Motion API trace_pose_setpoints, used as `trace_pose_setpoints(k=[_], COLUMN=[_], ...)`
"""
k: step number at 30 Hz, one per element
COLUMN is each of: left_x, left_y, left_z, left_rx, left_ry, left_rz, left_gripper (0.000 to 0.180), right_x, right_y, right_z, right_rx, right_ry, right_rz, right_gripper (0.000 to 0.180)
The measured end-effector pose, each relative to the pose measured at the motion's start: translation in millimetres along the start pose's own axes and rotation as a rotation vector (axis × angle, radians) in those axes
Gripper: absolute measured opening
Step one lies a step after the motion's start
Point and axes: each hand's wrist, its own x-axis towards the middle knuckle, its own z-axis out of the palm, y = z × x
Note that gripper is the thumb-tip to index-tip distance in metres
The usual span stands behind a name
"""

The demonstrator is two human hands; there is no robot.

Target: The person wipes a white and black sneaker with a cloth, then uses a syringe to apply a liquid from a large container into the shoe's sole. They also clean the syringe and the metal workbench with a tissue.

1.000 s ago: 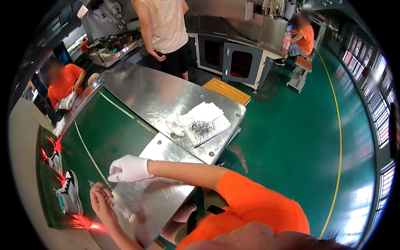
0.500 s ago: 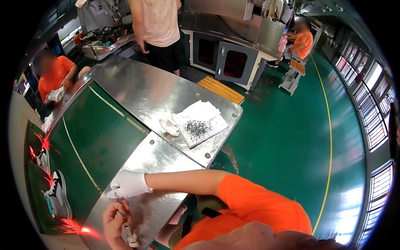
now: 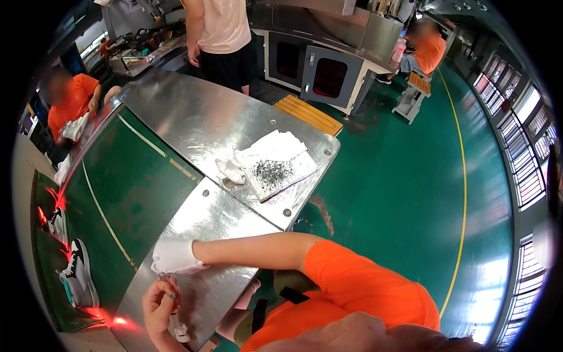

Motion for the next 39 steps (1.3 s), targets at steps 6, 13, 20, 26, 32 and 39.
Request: trace_pose_setpoints(k=[6, 13, 20, 26, 32, 39], left_x=[-18, -14, -16, -8, -5, -3], left_y=[2, 7, 8, -1, 3, 13], left_z=[3, 7, -9, -8, 9, 24], left_rx=[-0.248, -0.595, -0.656, -0.757, -0.563, 0.104], left_ry=[0.128, -0.065, -0.149, -0.299, -0.116, 0.124], left_rz=[0.107, 0.059, 0.287, 0.211, 0.184, 0.121], left_gripper=[0.042, 0.036, 0.032, 0.032, 0.023, 0.011], right_x=[11, -9, -6, -8, -10, -8], right_y=[-20, -47, -46, -48, -45, -48], right_z=[-5, -43, -33, -34, -33, -31], right_rx=[0.214, 1.201, 1.268, 1.245, 1.175, 1.175], right_ry=[0.188, -0.075, 0.174, 0.190, 0.208, 0.312], right_rz=[-0.238, 0.413, 0.305, 0.241, 0.328, 0.530], right_gripper=[0.025, 0.028, 0.019, 0.019, 0.008, 0.015])
